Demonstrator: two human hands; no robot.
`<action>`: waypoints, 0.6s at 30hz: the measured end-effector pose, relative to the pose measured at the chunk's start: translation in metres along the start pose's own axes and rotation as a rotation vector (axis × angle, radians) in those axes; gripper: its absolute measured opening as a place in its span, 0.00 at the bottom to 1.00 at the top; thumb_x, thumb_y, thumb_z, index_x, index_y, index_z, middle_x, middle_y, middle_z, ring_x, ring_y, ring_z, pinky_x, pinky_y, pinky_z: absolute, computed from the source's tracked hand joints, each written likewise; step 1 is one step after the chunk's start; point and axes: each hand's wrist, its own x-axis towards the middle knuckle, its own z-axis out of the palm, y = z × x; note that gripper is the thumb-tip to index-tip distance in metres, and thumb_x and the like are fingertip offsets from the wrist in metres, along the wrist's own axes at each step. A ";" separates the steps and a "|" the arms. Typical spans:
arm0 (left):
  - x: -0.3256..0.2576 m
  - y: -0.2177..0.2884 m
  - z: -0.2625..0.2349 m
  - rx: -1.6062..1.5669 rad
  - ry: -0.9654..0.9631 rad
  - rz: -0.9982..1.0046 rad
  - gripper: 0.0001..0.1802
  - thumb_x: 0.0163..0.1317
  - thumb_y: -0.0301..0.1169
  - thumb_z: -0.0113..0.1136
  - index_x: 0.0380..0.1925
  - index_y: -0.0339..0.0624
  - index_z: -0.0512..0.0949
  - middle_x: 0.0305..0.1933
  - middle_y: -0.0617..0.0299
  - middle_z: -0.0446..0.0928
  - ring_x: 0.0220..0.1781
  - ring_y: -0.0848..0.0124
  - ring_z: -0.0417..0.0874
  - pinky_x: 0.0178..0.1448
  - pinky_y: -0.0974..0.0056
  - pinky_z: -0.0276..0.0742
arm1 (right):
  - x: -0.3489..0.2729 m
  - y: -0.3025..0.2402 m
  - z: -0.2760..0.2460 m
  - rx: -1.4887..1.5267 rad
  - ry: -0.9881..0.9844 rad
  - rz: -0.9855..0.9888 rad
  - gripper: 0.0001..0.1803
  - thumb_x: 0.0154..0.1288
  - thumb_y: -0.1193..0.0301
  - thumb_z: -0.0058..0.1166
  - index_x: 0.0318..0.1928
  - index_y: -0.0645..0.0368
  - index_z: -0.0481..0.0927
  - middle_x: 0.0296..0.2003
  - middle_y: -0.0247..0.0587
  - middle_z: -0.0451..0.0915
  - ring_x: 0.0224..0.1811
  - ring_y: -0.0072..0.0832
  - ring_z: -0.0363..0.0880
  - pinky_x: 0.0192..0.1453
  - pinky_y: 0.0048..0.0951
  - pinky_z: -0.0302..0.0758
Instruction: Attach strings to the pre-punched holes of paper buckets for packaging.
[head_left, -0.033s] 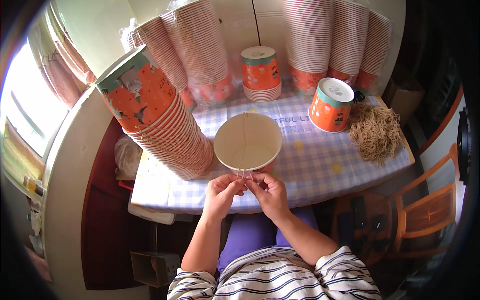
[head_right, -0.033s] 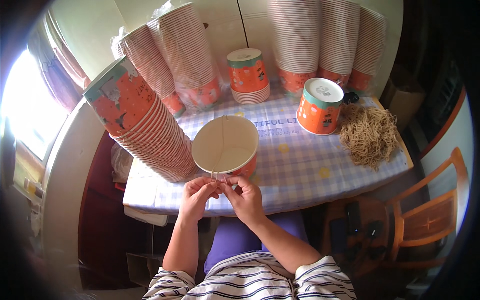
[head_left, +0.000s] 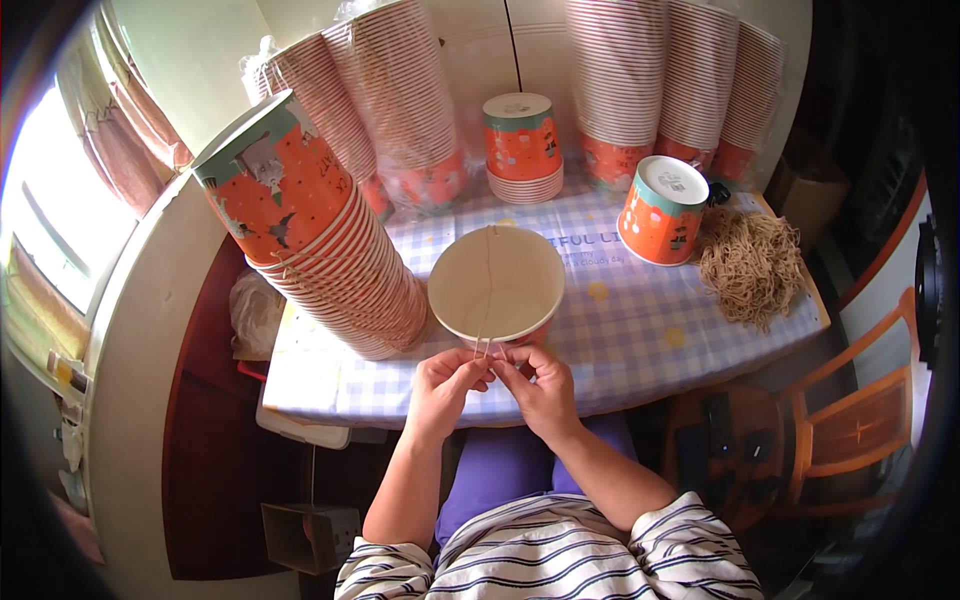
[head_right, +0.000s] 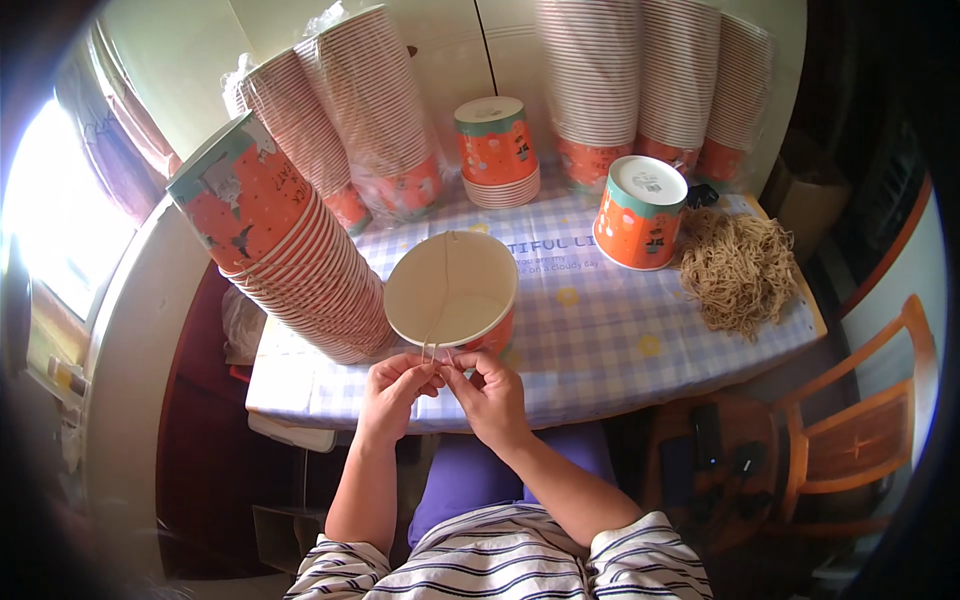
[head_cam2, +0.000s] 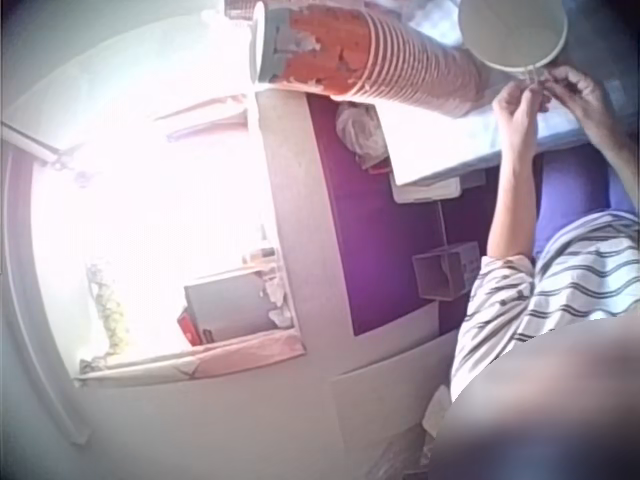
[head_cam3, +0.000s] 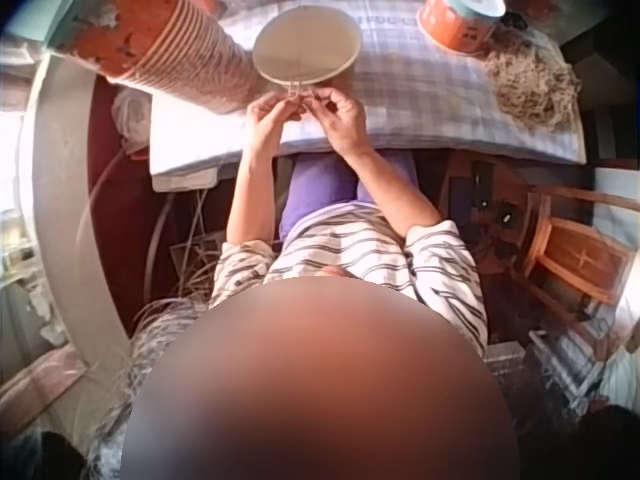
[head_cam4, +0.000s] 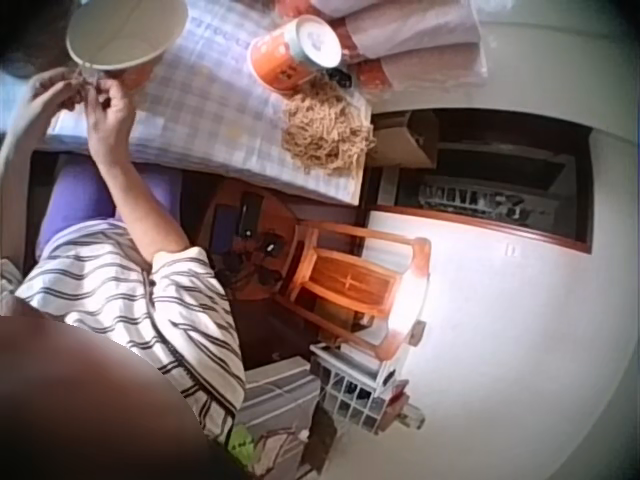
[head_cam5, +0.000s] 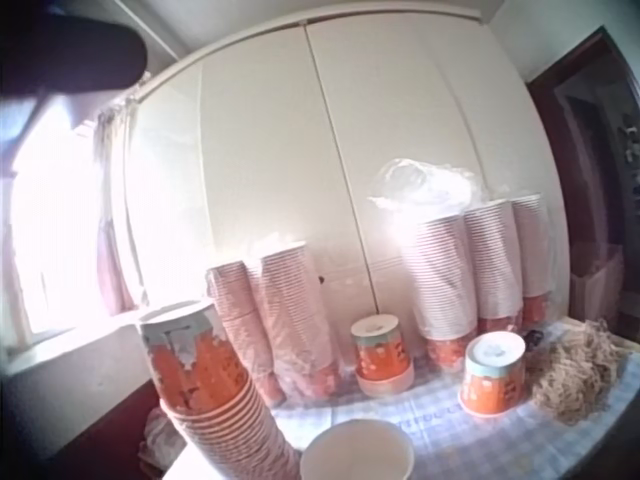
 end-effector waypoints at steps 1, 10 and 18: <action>0.000 0.000 -0.001 -0.025 0.001 -0.037 0.11 0.64 0.31 0.57 0.35 0.32 0.82 0.29 0.60 0.81 0.31 0.76 0.79 0.39 0.71 0.75 | 0.001 -0.002 0.000 0.000 -0.002 0.000 0.06 0.61 0.75 0.61 0.38 0.61 0.81 0.28 0.30 0.80 0.21 0.13 0.68 0.25 0.20 0.67; 0.005 0.014 0.005 0.103 -0.016 -0.027 0.12 0.63 0.33 0.61 0.35 0.32 0.82 0.29 0.63 0.81 0.31 0.79 0.78 0.37 0.73 0.74 | 0.004 -0.015 -0.006 -0.207 -0.007 -0.149 0.05 0.60 0.76 0.61 0.36 0.62 0.81 0.28 0.38 0.82 0.23 0.21 0.76 0.28 0.23 0.72; 0.008 0.010 -0.002 0.153 -0.047 0.006 0.10 0.62 0.32 0.61 0.35 0.33 0.82 0.29 0.64 0.81 0.31 0.79 0.78 0.38 0.73 0.74 | 0.007 -0.013 -0.009 0.058 -0.058 0.123 0.05 0.64 0.74 0.58 0.38 0.62 0.81 0.29 0.32 0.82 0.30 0.15 0.78 0.34 0.19 0.75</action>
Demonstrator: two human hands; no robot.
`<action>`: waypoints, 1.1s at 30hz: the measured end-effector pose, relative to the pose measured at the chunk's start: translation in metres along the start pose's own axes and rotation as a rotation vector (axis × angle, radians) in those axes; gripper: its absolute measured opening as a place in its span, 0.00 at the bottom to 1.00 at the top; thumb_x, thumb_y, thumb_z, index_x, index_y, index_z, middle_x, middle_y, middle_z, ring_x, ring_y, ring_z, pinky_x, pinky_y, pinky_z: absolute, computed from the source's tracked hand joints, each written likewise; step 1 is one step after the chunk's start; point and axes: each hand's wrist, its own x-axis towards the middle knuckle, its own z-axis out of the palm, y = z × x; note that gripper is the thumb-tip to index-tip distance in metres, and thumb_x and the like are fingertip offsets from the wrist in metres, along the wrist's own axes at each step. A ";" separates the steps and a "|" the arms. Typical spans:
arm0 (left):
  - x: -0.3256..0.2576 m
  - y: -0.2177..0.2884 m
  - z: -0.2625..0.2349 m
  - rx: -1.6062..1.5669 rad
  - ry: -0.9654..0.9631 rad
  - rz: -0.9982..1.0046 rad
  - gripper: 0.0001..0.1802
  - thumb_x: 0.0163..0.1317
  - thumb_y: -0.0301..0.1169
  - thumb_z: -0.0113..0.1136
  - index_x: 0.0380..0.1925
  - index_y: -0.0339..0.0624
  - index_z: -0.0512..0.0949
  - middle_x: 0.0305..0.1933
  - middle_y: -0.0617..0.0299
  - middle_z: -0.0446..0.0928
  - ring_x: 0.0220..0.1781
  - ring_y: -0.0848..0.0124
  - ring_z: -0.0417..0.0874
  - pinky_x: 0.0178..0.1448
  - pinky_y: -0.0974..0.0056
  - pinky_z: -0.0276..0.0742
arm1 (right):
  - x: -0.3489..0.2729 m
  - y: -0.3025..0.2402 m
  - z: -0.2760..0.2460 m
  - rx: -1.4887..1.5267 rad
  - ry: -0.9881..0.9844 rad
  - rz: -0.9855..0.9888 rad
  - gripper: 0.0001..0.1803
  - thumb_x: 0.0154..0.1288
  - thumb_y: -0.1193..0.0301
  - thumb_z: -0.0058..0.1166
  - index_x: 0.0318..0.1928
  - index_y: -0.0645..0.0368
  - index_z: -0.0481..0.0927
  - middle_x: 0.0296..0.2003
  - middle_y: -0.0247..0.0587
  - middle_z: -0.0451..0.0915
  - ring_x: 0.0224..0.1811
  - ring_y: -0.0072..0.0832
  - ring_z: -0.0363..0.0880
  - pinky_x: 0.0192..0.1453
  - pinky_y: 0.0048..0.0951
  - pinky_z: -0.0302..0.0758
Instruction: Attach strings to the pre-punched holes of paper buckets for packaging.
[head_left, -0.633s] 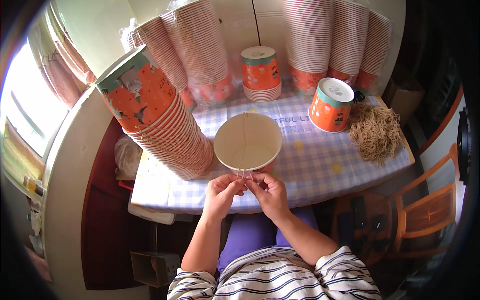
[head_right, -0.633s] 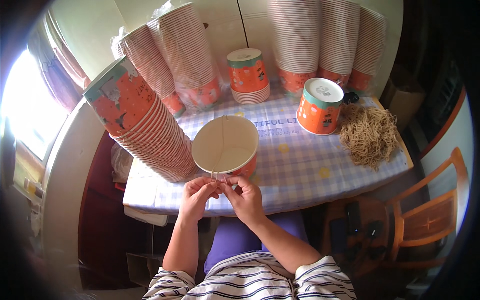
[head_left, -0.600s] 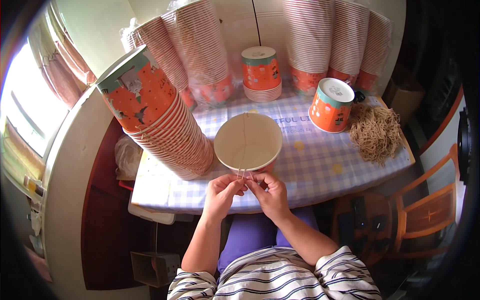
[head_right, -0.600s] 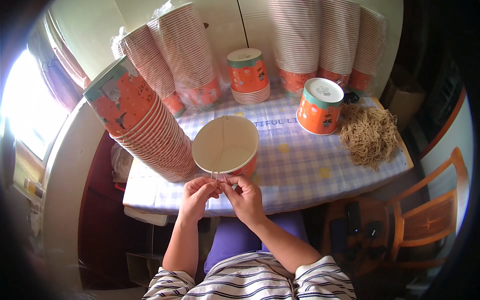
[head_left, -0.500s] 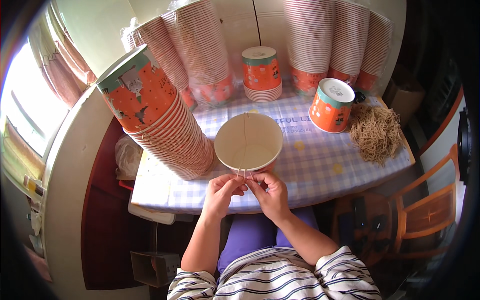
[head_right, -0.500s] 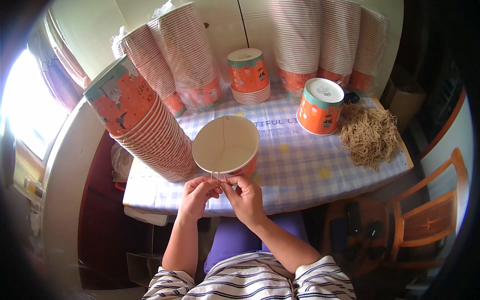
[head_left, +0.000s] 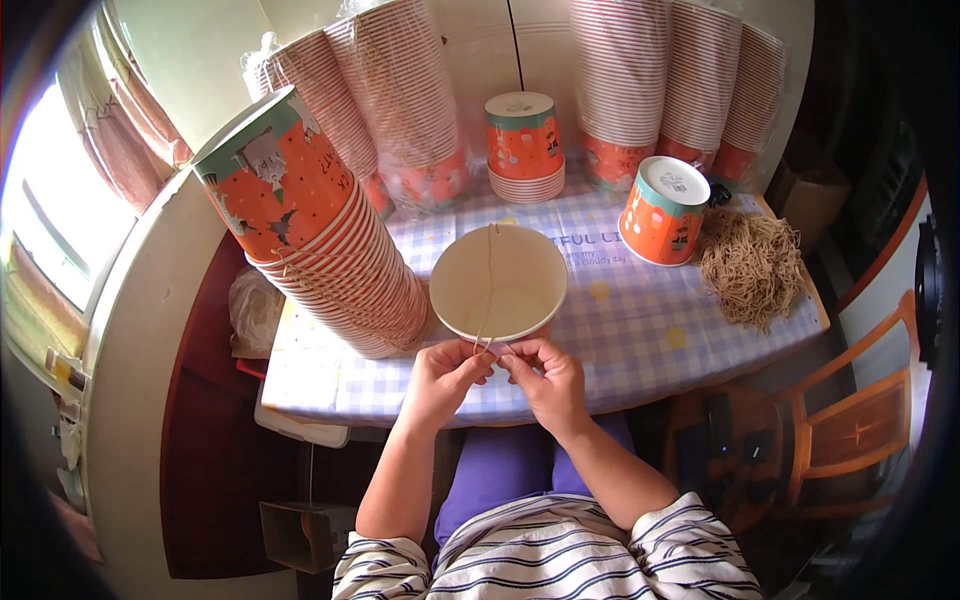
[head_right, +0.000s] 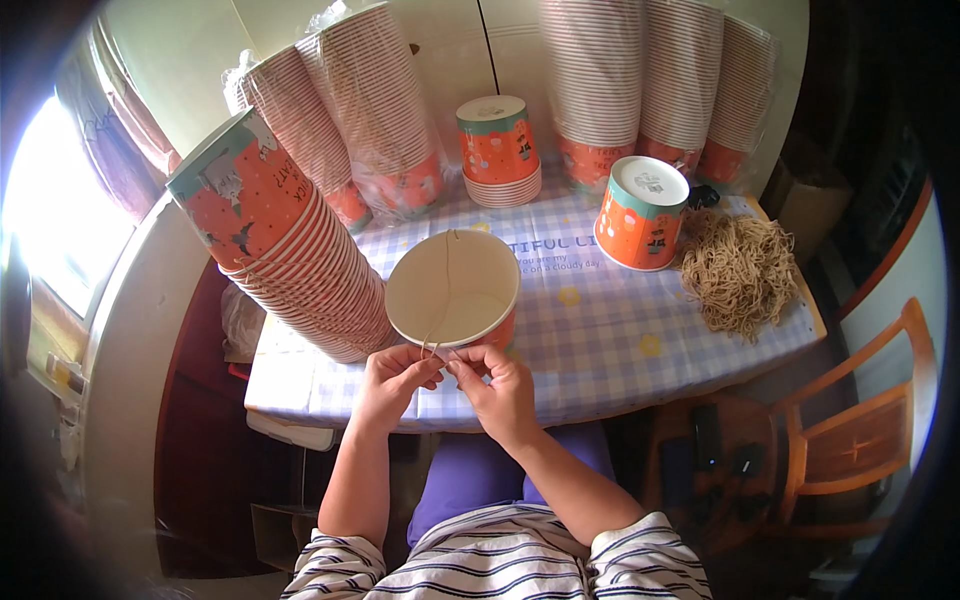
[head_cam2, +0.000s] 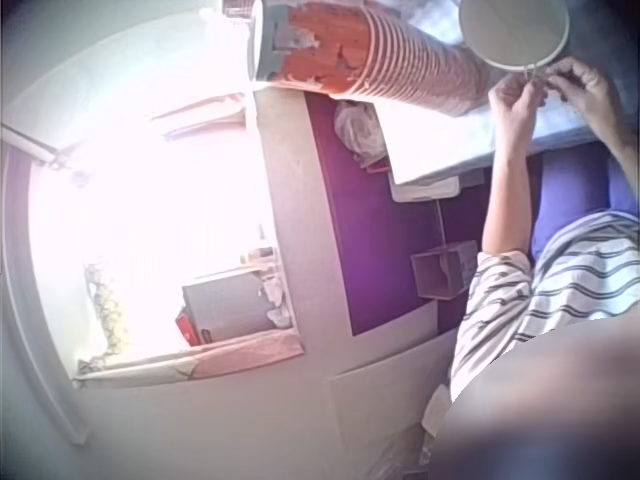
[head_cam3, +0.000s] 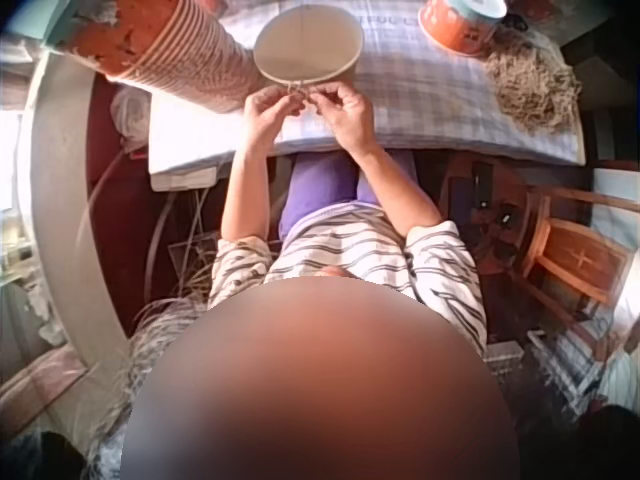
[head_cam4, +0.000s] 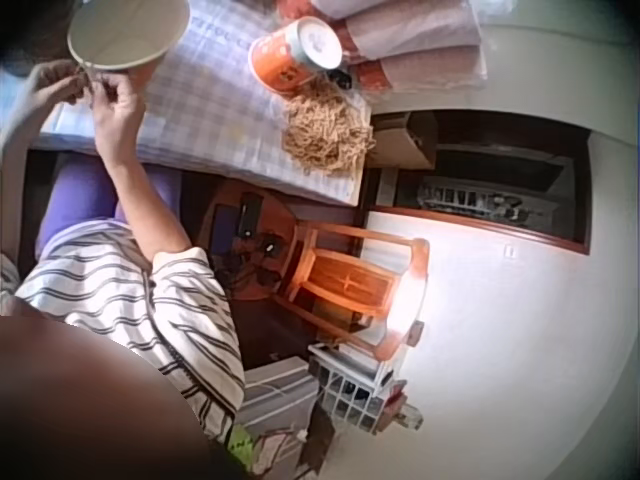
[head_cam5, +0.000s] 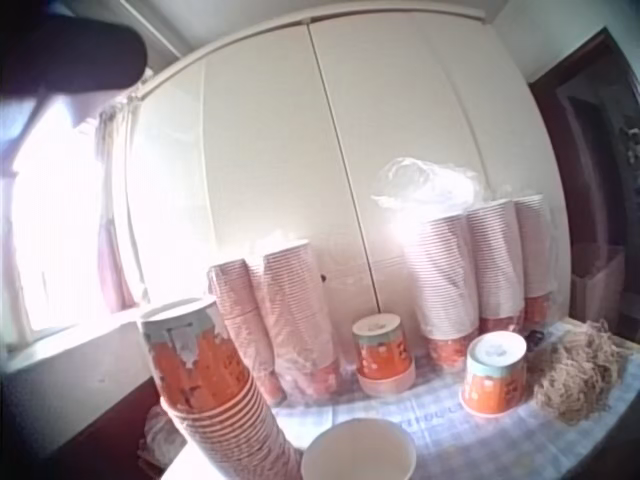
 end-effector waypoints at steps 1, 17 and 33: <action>0.001 0.001 0.000 -0.025 -0.012 -0.009 0.10 0.63 0.31 0.61 0.35 0.33 0.82 0.29 0.64 0.80 0.31 0.79 0.78 0.38 0.73 0.74 | 0.000 0.000 0.000 0.000 0.000 0.000 0.05 0.64 0.74 0.58 0.38 0.62 0.81 0.29 0.32 0.82 0.30 0.15 0.78 0.34 0.19 0.75; 0.003 0.002 0.001 0.100 0.048 -0.021 0.08 0.61 0.29 0.60 0.29 0.34 0.81 0.24 0.64 0.79 0.27 0.80 0.76 0.33 0.73 0.72 | 0.003 -0.005 0.000 -0.105 0.011 -0.065 0.06 0.66 0.72 0.57 0.34 0.63 0.79 0.23 0.30 0.77 0.26 0.15 0.73 0.32 0.20 0.71; 0.000 0.005 -0.004 -0.050 -0.009 -0.014 0.12 0.64 0.31 0.55 0.34 0.31 0.81 0.29 0.61 0.80 0.30 0.76 0.78 0.37 0.71 0.74 | 0.005 -0.002 -0.005 -0.114 0.015 -0.048 0.09 0.66 0.68 0.58 0.34 0.62 0.79 0.25 0.30 0.79 0.26 0.15 0.74 0.31 0.19 0.72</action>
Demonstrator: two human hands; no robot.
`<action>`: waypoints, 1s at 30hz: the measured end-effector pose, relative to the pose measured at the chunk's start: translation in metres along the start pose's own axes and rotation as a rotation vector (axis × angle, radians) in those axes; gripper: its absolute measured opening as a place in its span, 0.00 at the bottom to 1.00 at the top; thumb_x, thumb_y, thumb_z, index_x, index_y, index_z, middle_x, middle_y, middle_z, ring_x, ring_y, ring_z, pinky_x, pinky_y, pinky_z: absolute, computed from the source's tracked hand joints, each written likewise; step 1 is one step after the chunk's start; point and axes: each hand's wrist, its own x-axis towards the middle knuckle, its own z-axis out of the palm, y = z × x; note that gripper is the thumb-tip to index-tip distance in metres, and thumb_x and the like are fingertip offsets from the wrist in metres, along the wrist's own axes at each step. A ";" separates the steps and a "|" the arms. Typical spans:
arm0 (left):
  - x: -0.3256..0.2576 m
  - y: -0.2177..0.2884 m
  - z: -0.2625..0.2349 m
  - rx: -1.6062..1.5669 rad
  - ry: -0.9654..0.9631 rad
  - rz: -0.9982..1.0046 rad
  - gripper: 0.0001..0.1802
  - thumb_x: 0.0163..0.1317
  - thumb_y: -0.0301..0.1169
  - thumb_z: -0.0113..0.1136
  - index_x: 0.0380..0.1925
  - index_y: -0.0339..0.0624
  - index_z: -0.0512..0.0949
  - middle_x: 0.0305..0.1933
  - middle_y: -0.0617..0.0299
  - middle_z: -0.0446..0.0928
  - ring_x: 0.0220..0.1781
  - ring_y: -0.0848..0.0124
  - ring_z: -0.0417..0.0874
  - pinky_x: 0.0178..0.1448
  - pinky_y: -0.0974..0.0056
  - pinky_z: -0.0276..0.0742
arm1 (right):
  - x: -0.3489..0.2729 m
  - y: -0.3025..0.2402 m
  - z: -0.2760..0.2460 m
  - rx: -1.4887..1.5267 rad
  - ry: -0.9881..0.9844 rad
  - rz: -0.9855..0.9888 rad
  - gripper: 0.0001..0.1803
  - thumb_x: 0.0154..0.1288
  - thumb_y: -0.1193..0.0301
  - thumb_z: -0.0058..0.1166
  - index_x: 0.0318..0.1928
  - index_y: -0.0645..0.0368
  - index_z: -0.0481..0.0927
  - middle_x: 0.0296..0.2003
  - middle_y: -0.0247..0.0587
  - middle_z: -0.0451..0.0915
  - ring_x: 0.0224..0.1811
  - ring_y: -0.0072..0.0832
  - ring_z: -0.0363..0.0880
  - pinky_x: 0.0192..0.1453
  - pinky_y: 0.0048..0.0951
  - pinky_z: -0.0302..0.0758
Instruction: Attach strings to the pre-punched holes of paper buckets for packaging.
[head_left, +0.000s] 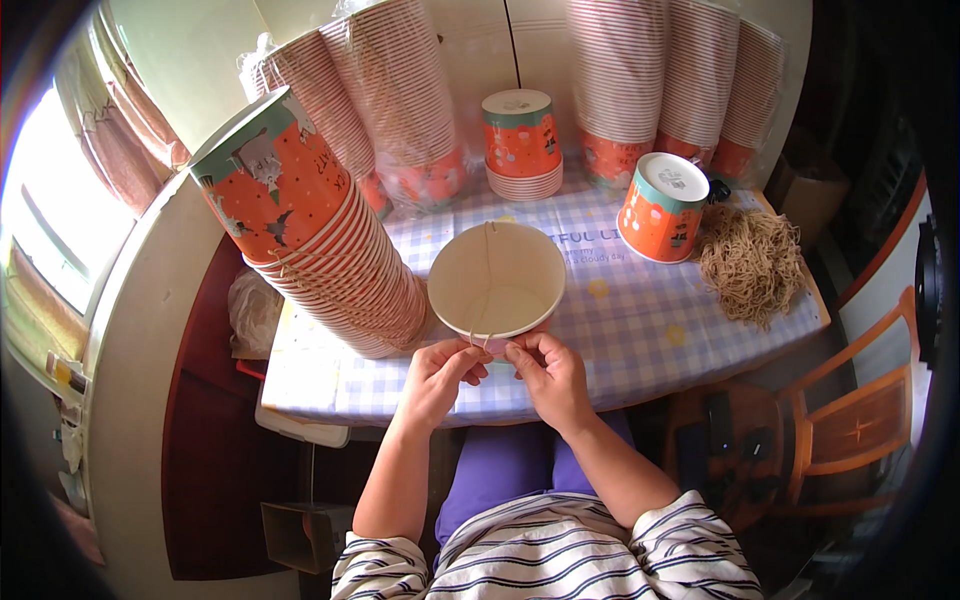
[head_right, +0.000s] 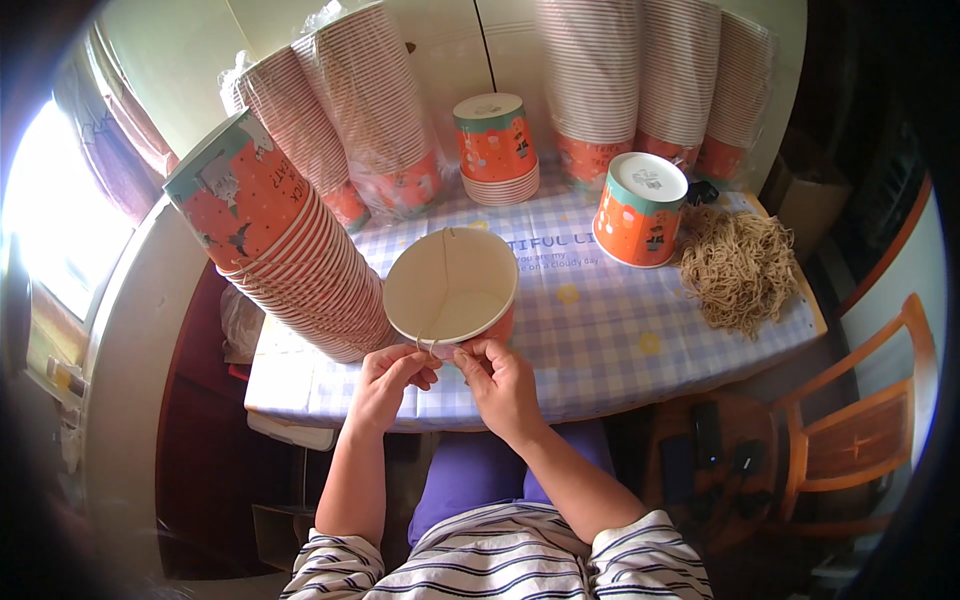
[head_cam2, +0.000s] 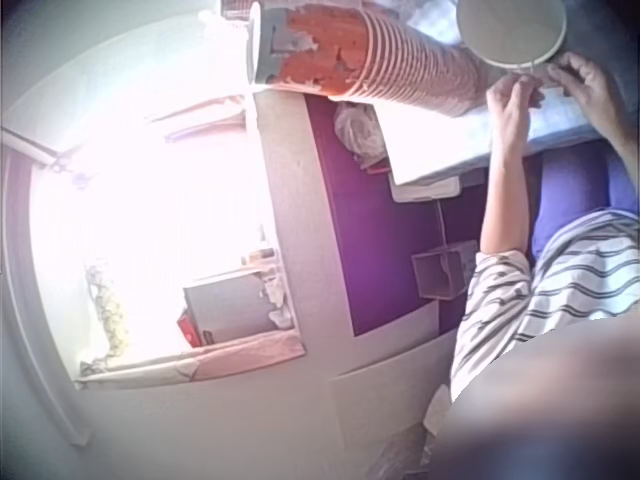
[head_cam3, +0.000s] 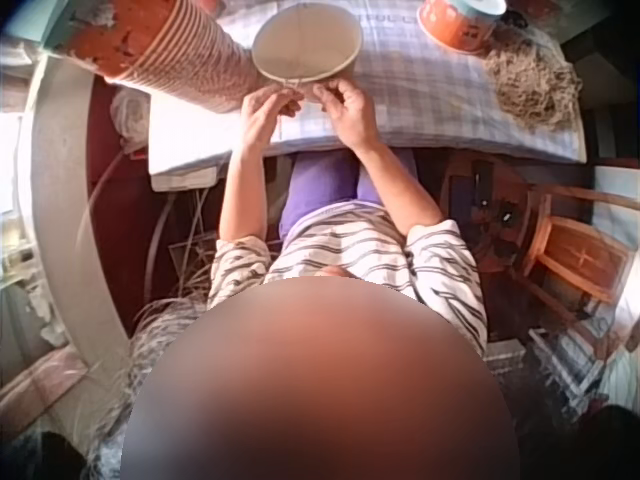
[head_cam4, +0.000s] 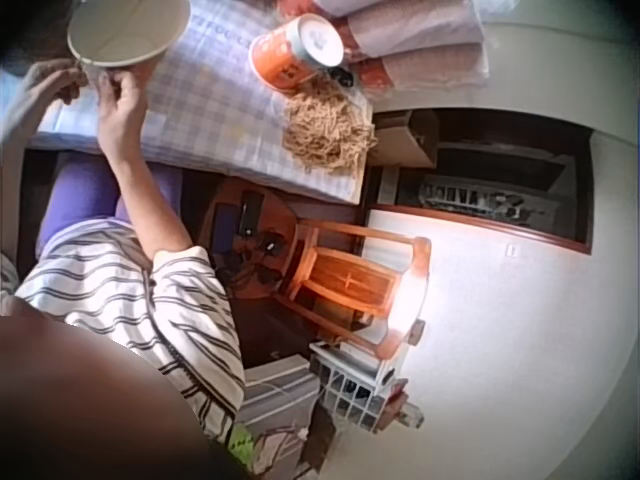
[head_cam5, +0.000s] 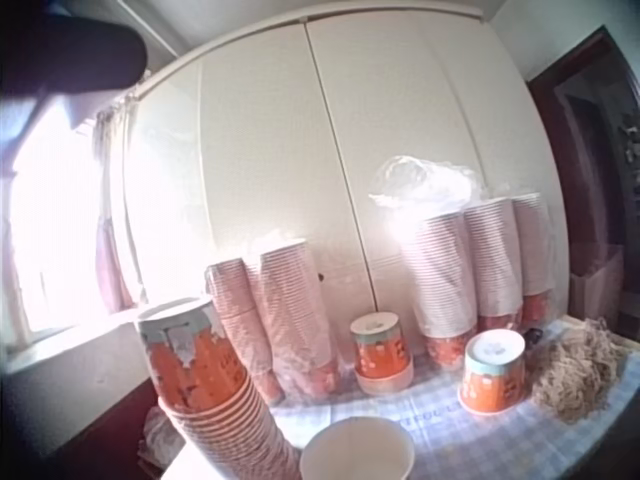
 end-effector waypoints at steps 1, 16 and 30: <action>-0.001 -0.001 -0.001 0.037 -0.010 0.020 0.13 0.65 0.31 0.54 0.36 0.31 0.81 0.30 0.61 0.81 0.31 0.77 0.78 0.38 0.71 0.74 | 0.000 -0.001 0.000 0.001 0.000 0.000 0.09 0.66 0.68 0.58 0.34 0.62 0.79 0.25 0.30 0.79 0.26 0.15 0.74 0.31 0.19 0.72; -0.007 -0.009 0.008 0.251 0.149 0.183 0.09 0.62 0.29 0.59 0.32 0.31 0.80 0.23 0.65 0.77 0.28 0.81 0.74 0.33 0.73 0.70 | -0.001 0.002 -0.002 0.136 -0.067 0.110 0.10 0.67 0.67 0.56 0.40 0.62 0.79 0.30 0.33 0.82 0.31 0.17 0.77 0.34 0.20 0.74; -0.021 -0.020 0.012 0.213 0.180 0.158 0.08 0.62 0.28 0.59 0.32 0.32 0.79 0.25 0.62 0.80 0.28 0.79 0.77 0.33 0.71 0.72 | -0.014 0.005 0.016 0.559 -0.160 0.261 0.11 0.64 0.70 0.60 0.46 0.60 0.81 0.34 0.30 0.81 0.33 0.13 0.73 0.39 0.18 0.71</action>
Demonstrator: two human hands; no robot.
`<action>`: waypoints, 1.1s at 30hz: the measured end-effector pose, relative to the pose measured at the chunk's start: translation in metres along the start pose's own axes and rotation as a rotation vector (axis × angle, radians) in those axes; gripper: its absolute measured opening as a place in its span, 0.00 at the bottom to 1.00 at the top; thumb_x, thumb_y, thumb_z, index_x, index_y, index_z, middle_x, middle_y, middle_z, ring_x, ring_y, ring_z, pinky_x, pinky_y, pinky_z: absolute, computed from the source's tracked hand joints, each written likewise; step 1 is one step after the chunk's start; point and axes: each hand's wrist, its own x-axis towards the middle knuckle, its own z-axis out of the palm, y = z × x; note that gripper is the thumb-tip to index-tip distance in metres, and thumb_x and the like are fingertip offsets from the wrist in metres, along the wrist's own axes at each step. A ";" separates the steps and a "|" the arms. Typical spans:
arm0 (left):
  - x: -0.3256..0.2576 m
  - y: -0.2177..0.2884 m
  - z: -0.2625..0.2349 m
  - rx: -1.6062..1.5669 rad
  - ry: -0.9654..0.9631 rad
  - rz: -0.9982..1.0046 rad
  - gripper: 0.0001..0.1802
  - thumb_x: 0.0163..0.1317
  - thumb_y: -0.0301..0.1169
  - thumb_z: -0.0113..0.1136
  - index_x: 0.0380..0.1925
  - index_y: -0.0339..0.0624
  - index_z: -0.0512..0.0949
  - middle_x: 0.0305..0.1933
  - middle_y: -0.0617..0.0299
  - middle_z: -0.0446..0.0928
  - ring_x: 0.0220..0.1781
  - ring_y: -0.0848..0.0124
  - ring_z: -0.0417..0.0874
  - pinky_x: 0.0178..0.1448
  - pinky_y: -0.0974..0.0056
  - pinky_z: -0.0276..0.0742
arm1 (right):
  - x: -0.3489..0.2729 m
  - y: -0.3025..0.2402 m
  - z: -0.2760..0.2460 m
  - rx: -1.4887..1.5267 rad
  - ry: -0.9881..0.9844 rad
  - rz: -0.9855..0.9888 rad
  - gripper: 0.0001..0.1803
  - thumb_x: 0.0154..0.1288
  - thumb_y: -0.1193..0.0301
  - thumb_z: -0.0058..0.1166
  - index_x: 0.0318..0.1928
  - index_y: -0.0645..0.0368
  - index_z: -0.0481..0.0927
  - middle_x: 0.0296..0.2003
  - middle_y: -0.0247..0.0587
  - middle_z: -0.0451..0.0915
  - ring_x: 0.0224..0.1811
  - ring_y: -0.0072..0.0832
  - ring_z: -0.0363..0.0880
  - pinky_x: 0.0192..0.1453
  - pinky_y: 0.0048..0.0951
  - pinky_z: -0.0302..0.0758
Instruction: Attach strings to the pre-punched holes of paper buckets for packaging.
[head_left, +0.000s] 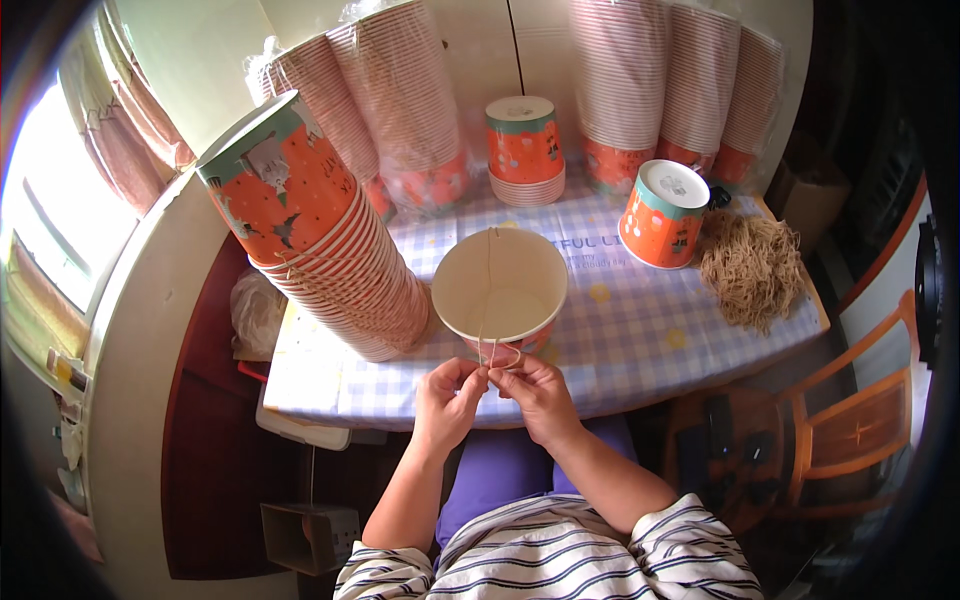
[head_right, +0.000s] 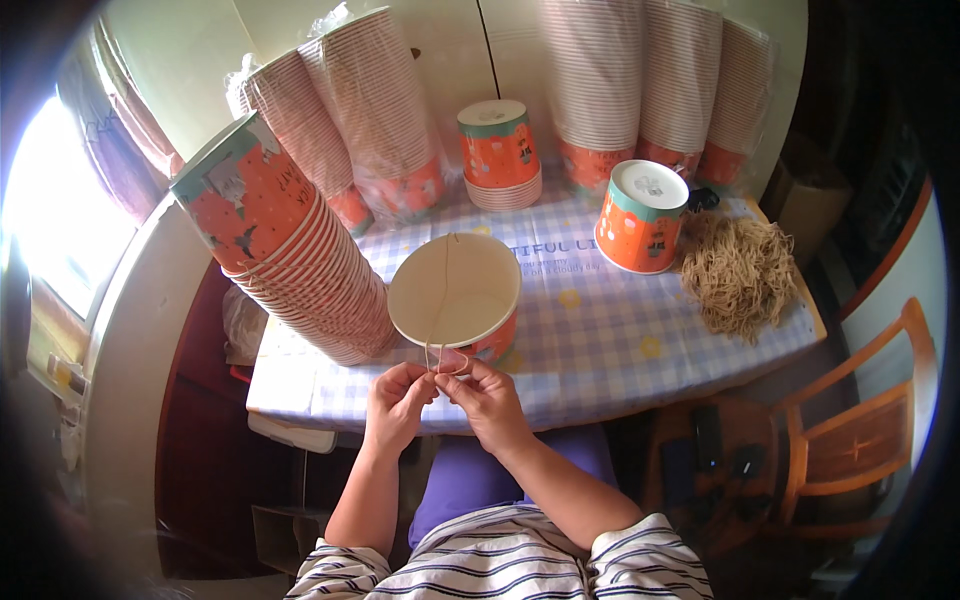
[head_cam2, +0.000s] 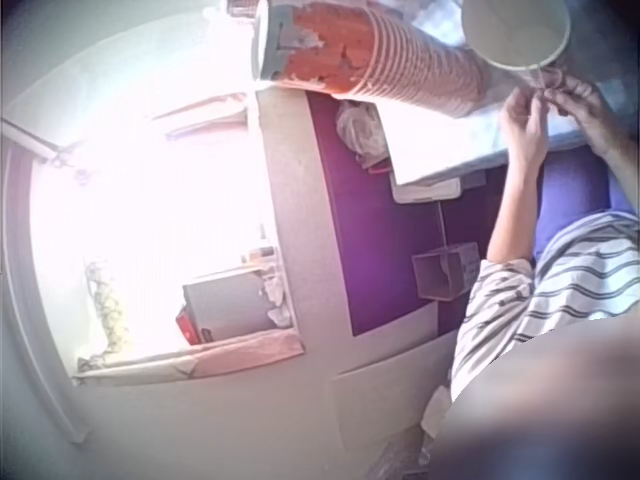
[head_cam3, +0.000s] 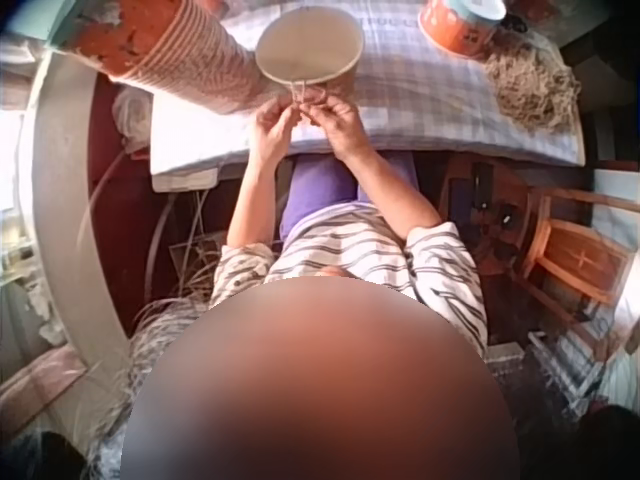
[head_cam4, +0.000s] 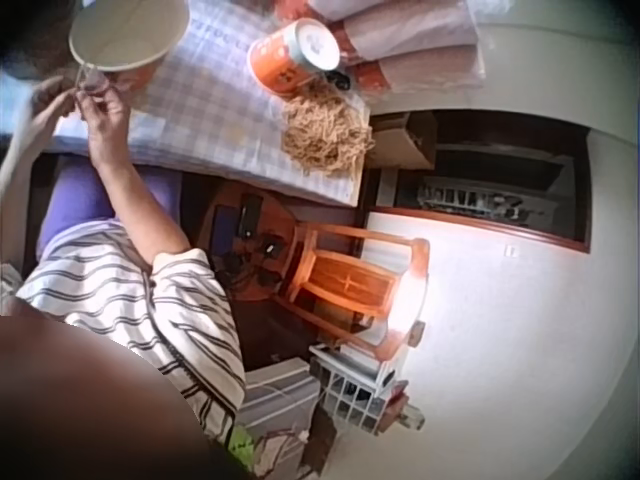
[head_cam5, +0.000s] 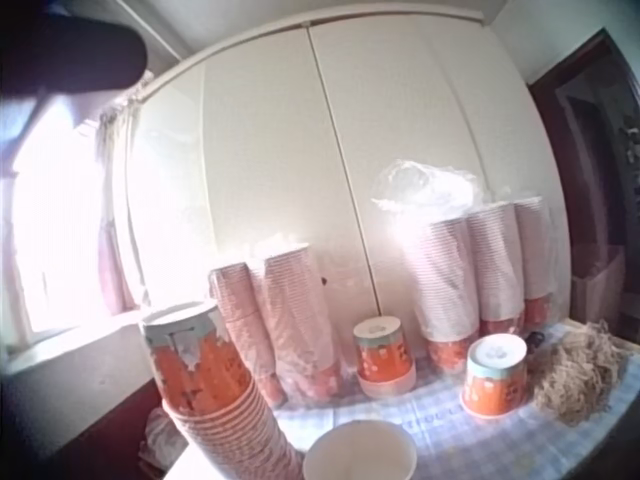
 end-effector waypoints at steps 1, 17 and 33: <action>0.000 0.001 -0.001 0.027 0.009 -0.017 0.07 0.61 0.27 0.59 0.32 0.33 0.79 0.24 0.62 0.79 0.28 0.78 0.77 0.33 0.70 0.72 | 0.000 0.000 0.001 -0.039 0.035 -0.013 0.11 0.64 0.70 0.60 0.45 0.60 0.81 0.34 0.29 0.81 0.33 0.12 0.72 0.39 0.17 0.71; 0.008 0.034 -0.015 0.823 -0.132 0.696 0.07 0.49 0.24 0.63 0.30 0.44 0.78 0.27 0.62 0.71 0.28 0.63 0.75 0.33 0.61 0.68 | 0.006 -0.005 -0.003 0.066 0.047 0.080 0.09 0.64 0.66 0.59 0.39 0.57 0.80 0.28 0.25 0.77 0.28 0.13 0.67 0.34 0.18 0.65; 0.016 0.030 -0.044 0.861 -0.126 0.659 0.05 0.47 0.22 0.62 0.26 0.41 0.77 0.30 0.60 0.73 0.31 0.61 0.77 0.37 0.59 0.71 | 0.013 -0.007 -0.004 0.191 0.135 0.073 0.07 0.69 0.69 0.53 0.38 0.59 0.77 0.29 0.31 0.76 0.23 0.16 0.68 0.30 0.19 0.65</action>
